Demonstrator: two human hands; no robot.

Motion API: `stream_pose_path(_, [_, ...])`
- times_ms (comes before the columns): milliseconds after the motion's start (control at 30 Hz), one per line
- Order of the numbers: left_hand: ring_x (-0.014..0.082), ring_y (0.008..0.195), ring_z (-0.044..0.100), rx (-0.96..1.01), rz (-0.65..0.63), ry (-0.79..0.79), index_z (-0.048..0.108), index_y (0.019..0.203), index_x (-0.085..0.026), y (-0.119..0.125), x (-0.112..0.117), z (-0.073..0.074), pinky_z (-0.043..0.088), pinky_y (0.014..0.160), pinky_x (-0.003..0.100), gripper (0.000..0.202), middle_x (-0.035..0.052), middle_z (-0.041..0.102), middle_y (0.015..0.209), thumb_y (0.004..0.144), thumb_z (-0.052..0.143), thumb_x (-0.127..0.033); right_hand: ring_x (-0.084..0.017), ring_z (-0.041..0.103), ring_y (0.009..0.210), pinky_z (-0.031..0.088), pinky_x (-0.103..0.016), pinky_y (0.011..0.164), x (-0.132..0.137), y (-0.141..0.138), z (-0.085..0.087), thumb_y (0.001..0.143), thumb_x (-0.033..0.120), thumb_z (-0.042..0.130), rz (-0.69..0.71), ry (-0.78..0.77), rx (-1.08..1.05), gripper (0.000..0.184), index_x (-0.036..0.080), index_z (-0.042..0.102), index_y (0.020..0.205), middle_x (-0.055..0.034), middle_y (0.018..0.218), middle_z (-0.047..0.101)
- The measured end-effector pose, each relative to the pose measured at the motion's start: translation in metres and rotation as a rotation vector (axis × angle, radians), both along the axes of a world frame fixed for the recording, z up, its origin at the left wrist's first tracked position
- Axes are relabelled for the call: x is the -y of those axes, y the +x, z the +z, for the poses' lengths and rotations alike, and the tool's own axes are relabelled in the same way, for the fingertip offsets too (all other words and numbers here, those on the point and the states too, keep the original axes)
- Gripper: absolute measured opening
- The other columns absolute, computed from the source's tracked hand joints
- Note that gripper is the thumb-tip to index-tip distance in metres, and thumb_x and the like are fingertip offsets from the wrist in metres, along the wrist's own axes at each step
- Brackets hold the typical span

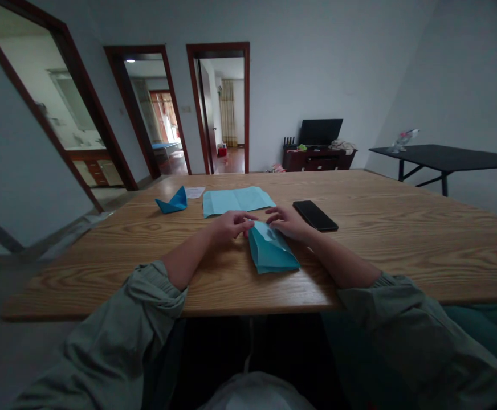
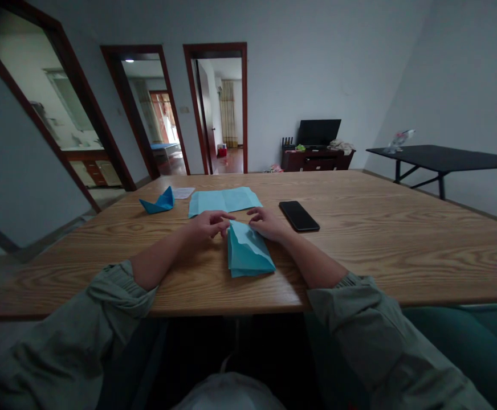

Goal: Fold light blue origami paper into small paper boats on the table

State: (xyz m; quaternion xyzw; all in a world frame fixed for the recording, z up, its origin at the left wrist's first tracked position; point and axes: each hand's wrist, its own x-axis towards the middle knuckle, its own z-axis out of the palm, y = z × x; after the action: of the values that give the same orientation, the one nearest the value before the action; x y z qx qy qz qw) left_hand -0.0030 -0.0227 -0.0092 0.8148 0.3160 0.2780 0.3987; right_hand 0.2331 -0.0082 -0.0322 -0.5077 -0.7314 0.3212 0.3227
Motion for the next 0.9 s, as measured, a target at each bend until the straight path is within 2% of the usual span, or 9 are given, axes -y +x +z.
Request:
stream_pose_path(133, [0.0105, 0.057, 0.051, -0.083, 0.086, 0.113, 0.056, 0.119, -0.015, -0.002, 0.001, -0.001, 0.037, 0.053, 0.021, 0.050, 0.0019, 0.063, 0.070, 0.079, 0.058, -0.044, -0.014, 0.058, 0.073, 0.045, -0.024, 0.064, -0.003, 0.000, -0.002, 0.073, 0.020, 0.056, 0.040, -0.005, -0.035, 0.035, 0.018, 0.057, 0.109, -0.0033, 0.086, 0.065])
stream_pose_path(267, [0.0103, 0.063, 0.053, -0.066, 0.042, 0.148, 0.051, 0.125, -0.017, 0.001, 0.004, 0.001, 0.040, 0.057, 0.021, 0.053, 0.0040, 0.065, 0.084, 0.078, 0.061, -0.039, -0.012, 0.054, 0.066, 0.042, -0.022, 0.058, 0.002, -0.003, 0.003, 0.072, 0.017, 0.054, 0.087, -0.060, -0.122, 0.034, 0.017, 0.059, 0.105, -0.0033, 0.085, 0.065])
stream_pose_path(400, [0.0088, 0.062, 0.054, 0.026, -0.007, 0.111, 0.027, 0.141, -0.021, 0.009, 0.007, -0.001, 0.042, 0.058, 0.021, 0.074, 0.0089, 0.065, 0.102, 0.078, 0.062, -0.037, -0.011, 0.047, 0.051, 0.035, -0.021, 0.047, 0.010, -0.005, 0.009, 0.070, 0.019, 0.052, 0.050, -0.133, -0.187, 0.029, 0.019, 0.061, 0.097, 0.0020, 0.060, 0.054])
stream_pose_path(467, [0.0094, 0.065, 0.057, 0.025, -0.010, 0.099, 0.013, 0.145, -0.022, 0.012, 0.007, -0.003, 0.044, 0.062, 0.023, 0.086, 0.0121, 0.063, 0.112, 0.077, 0.064, -0.037, -0.012, 0.046, 0.050, 0.036, -0.022, 0.046, 0.012, -0.005, 0.010, 0.070, 0.023, 0.051, 0.048, -0.204, -0.318, 0.024, 0.019, 0.061, 0.091, 0.0021, 0.057, 0.051])
stream_pose_path(533, [0.0116, 0.071, 0.060, -0.042, 0.023, 0.120, 0.007, 0.146, -0.022, 0.012, 0.005, -0.006, 0.046, 0.068, 0.026, 0.092, 0.0129, 0.062, 0.115, 0.077, 0.065, -0.038, -0.014, 0.050, 0.055, 0.041, -0.025, 0.050, 0.013, -0.006, 0.010, 0.070, 0.029, 0.049, 0.055, -0.274, -0.493, 0.022, 0.019, 0.061, 0.086, 0.0002, 0.061, 0.052])
stream_pose_path(600, [0.0144, 0.079, 0.061, -0.176, 0.056, 0.204, 0.017, 0.145, -0.023, 0.010, 0.004, -0.006, 0.046, 0.075, 0.029, 0.084, 0.0100, 0.063, 0.113, 0.077, 0.064, -0.039, -0.015, 0.052, 0.057, 0.044, -0.027, 0.053, 0.012, -0.006, 0.011, 0.071, 0.035, 0.046, 0.063, -0.340, -0.637, 0.024, 0.018, 0.061, 0.081, -0.0017, 0.063, 0.054])
stream_pose_path(733, [0.0195, 0.096, 0.059, -0.420, 0.040, 0.474, 0.052, 0.126, -0.024, 0.009, 0.011, -0.001, 0.042, 0.088, 0.032, 0.048, 0.0054, 0.064, 0.111, 0.081, 0.057, -0.041, -0.019, 0.054, 0.060, 0.046, -0.032, 0.061, 0.011, -0.002, 0.015, 0.071, 0.041, 0.038, 0.093, -0.374, -0.804, 0.034, 0.017, 0.061, 0.074, -0.0064, 0.067, 0.058])
stream_pose_path(833, [0.0211, 0.107, 0.055, -0.426, -0.005, 0.583, 0.054, 0.124, -0.023, 0.015, 0.020, 0.002, 0.038, 0.095, 0.033, 0.046, 0.0065, 0.060, 0.117, 0.084, 0.054, -0.045, -0.024, 0.060, 0.072, 0.048, -0.038, 0.071, 0.013, 0.000, 0.020, 0.074, 0.046, 0.035, 0.092, -0.390, -0.875, 0.042, 0.016, 0.063, 0.080, -0.0097, 0.075, 0.064])
stream_pose_path(900, [0.0211, 0.115, 0.050, -0.406, -0.041, 0.600, 0.050, 0.128, -0.023, 0.019, 0.024, 0.001, 0.035, 0.100, 0.033, 0.050, 0.0070, 0.055, 0.127, 0.084, 0.053, -0.047, -0.027, 0.062, 0.080, 0.048, -0.041, 0.075, 0.015, 0.000, 0.023, 0.076, 0.050, 0.037, 0.074, -0.410, -0.875, 0.047, 0.015, 0.062, 0.094, -0.0106, 0.084, 0.066])
